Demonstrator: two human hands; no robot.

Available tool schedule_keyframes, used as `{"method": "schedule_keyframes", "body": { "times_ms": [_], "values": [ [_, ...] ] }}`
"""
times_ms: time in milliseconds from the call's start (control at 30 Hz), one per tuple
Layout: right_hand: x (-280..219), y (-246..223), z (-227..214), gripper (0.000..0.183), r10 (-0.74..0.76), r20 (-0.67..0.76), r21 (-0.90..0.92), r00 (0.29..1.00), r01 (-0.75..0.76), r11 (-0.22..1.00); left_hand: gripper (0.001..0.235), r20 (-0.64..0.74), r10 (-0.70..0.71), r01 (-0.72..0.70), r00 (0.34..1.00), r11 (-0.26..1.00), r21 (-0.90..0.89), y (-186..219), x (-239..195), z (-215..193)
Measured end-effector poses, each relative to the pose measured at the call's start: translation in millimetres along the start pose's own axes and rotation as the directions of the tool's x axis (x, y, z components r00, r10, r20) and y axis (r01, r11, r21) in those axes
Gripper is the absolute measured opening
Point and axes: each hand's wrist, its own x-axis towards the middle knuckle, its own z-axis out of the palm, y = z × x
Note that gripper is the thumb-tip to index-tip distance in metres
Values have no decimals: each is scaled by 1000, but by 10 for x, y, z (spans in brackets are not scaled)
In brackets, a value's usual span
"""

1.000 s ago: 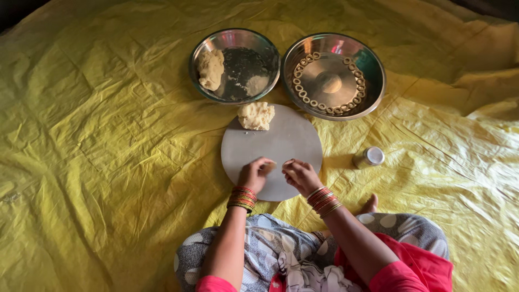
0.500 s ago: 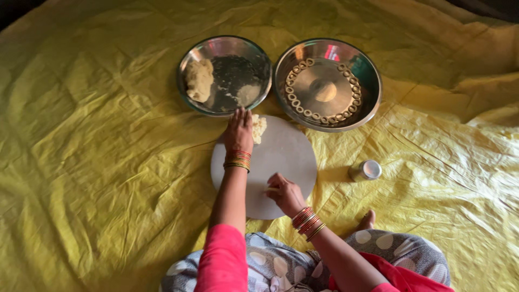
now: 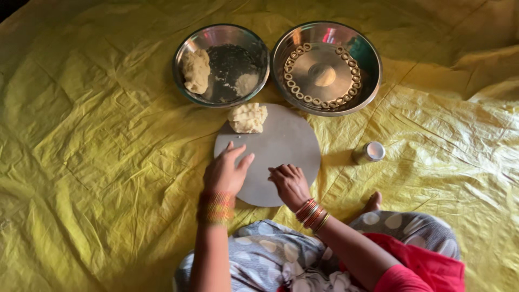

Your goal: The person sits on the floor and rolls small pieces of dough into thin ropes on a round board. They then join the ends of the ropes to form small rings and place them into a metal bowl. The process is repeated with multiple pieces of dough.

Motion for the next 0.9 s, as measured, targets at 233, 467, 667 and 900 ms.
{"method": "schedule_keyframes", "body": {
  "times_ms": [233,467,667,900],
  "values": [
    [-268,-78,202,58,-42,94,-166,995,57,984,49,-123,-313,312,942,950,-23,-510,-316,100],
    [297,47,707,96,170,57,-377,984,-136,916,63,-52,-316,320,947,934,161,-772,262,404],
    [1398,435,698,103,383,-134,-369,914,-405,836,73,16,-323,313,946,928,204,-886,334,562],
    [-226,-242,767,97,216,164,-432,963,-127,893,78,-56,-281,286,958,926,246,-1024,408,789]
  ]
}}
